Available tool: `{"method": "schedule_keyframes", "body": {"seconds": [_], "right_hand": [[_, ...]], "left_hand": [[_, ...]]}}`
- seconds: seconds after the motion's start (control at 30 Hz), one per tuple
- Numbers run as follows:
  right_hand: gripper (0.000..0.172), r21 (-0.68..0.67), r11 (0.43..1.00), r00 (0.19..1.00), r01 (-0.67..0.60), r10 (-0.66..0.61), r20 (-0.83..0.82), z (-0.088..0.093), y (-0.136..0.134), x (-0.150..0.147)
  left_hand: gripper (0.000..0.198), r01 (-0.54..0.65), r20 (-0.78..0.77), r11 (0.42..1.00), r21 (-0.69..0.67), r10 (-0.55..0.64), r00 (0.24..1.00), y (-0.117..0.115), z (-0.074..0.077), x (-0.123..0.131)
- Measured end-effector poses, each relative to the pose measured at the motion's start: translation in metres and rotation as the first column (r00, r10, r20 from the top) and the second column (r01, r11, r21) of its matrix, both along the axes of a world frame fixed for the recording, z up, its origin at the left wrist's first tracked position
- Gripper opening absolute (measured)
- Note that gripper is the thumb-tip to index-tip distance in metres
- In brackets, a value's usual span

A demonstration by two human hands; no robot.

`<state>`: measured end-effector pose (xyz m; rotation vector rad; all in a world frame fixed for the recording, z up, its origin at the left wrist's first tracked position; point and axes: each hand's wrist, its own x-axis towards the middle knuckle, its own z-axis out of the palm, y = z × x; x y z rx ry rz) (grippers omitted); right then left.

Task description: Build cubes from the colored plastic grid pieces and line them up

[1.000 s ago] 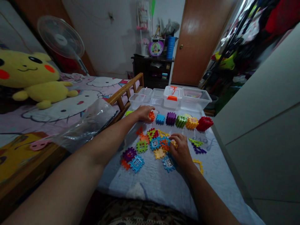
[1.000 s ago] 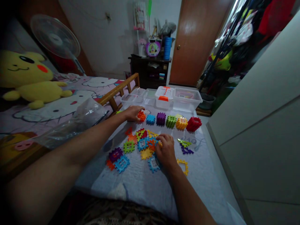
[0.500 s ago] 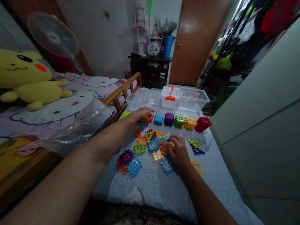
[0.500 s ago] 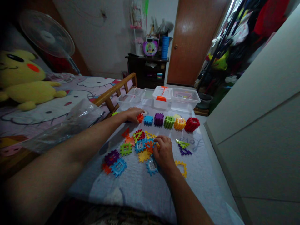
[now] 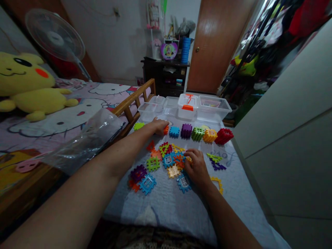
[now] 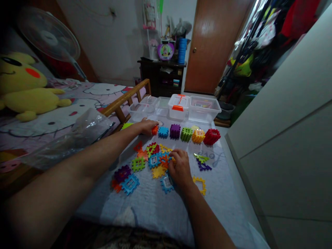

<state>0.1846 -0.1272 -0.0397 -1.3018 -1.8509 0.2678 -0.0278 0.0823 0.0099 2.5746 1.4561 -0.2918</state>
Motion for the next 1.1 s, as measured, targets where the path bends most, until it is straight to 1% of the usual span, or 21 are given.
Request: {"method": "schedule_keyframes", "body": {"seconds": [0.17, 0.27, 0.4, 0.47, 0.57, 0.63, 0.7, 0.8, 0.9, 1.0, 1.1], "right_hand": [[0.025, -0.008, 1.0, 1.0, -0.007, 0.007, 0.011, 0.0, 0.0, -0.001], [0.024, -0.016, 1.0, 1.0, -0.01, 0.01, 0.008, 0.001, 0.0, -0.001], [0.024, -0.027, 1.0, 1.0, -0.01, 0.01, 0.004, 0.001, 0.0, -0.001], [0.024, -0.028, 1.0, 1.0, -0.005, 0.005, 0.008, 0.001, 0.0, 0.0], [0.024, -0.024, 1.0, 1.0, 0.0, 0.0, 0.009, 0.0, 0.0, 0.0], [0.025, -0.025, 1.0, 1.0, -0.001, 0.001, 0.006, 0.0, 0.0, 0.001], [0.027, -0.029, 1.0, 1.0, 0.012, -0.012, -0.007, 0.001, 0.0, 0.001], [0.031, -0.045, 0.998, 0.998, 0.05, -0.051, -0.028, 0.003, 0.0, 0.002], [0.033, -0.067, 0.997, 0.999, 0.037, -0.037, 0.001, 0.003, 0.0, 0.004], [0.032, -0.082, 0.997, 0.998, 0.008, -0.002, 0.07, -0.001, 0.001, 0.004], [0.036, -0.098, 0.995, 0.989, 0.011, 0.004, 0.147, -0.007, 0.001, 0.001]], "left_hand": [[0.051, 0.017, -0.009, 0.999, 0.046, -0.017, 1.0, -0.007, 0.003, -0.001], [0.047, 0.025, -0.012, 0.999, 0.046, -0.024, 1.0, -0.01, 0.006, -0.001], [0.047, 0.014, 0.008, 0.999, 0.049, -0.015, 1.0, -0.013, 0.009, 0.001], [0.054, 0.003, 0.015, 0.999, 0.053, -0.004, 1.0, -0.014, 0.009, 0.001], [0.075, -0.005, 0.001, 0.998, 0.064, 0.005, 1.0, -0.016, 0.012, 0.0], [0.087, 0.007, 0.004, 0.996, 0.092, -0.007, 1.0, -0.018, 0.017, -0.002], [0.092, 0.019, 0.031, 0.991, 0.135, -0.024, 0.999, -0.024, 0.023, -0.006], [0.086, 0.015, 0.11, 0.98, 0.199, -0.038, 0.993, -0.045, 0.033, -0.018], [0.071, 0.021, 0.182, 0.98, 0.199, -0.058, 0.982, -0.083, 0.037, -0.035], [0.052, 0.046, 0.231, 0.987, 0.154, -0.081, 0.97, -0.125, 0.032, -0.051], [0.042, 0.03, 0.298, 0.992, 0.12, -0.065, 0.952, -0.16, 0.018, -0.059]]}}
